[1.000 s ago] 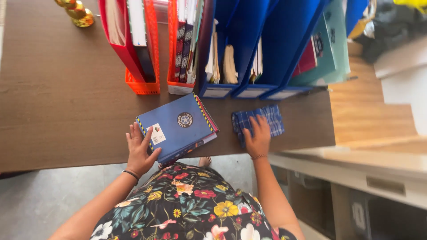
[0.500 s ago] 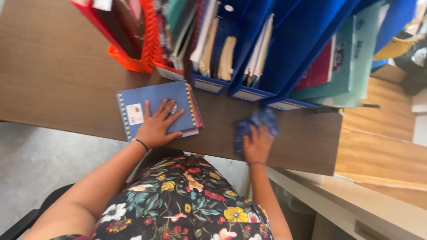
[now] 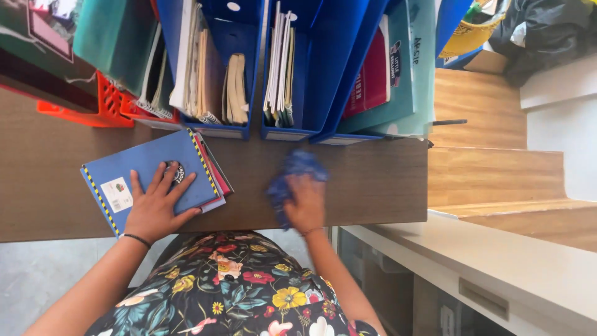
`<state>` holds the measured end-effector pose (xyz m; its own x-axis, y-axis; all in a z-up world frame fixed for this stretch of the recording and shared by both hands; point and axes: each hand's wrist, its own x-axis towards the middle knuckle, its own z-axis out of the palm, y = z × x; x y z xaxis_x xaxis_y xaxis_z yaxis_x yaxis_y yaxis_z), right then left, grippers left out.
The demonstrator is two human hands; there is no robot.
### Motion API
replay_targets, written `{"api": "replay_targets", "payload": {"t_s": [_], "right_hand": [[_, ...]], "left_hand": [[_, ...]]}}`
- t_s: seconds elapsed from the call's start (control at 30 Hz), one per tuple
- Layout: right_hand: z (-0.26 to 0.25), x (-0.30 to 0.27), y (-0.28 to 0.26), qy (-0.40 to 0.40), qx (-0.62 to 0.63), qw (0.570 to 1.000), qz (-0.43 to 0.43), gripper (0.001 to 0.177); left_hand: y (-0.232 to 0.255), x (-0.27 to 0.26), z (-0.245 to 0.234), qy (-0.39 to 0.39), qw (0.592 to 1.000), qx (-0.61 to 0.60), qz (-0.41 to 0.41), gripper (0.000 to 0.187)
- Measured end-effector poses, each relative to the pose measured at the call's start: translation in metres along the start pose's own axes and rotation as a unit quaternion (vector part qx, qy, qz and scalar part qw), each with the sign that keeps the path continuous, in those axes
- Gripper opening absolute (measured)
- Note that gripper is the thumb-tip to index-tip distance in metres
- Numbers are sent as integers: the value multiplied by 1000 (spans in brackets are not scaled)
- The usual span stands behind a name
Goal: Wiping a desk surface with a cloth and organizing file holders and notebooks.
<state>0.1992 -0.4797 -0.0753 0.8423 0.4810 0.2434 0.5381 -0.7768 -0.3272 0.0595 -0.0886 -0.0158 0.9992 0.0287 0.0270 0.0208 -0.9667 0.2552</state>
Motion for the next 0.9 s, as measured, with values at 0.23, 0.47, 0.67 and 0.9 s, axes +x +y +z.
{"api": "replay_targets", "payload": {"t_s": [0.23, 0.47, 0.67, 0.9], "right_hand": [[-72, -21, 241, 55, -115, 955, 268, 69], [-35, 51, 410, 44, -100, 969, 223, 36], [-75, 69, 307, 46, -139, 973, 176, 27], [-74, -37, 125, 73, -116, 989, 60, 55]], "left_hand": [[1, 0, 1, 27, 1000, 4, -7, 81], [4, 1, 0, -1, 998, 34, -45, 83], [0, 3, -16, -7, 999, 46, 12, 84], [1, 3, -27, -13, 999, -33, 30, 88]]}}
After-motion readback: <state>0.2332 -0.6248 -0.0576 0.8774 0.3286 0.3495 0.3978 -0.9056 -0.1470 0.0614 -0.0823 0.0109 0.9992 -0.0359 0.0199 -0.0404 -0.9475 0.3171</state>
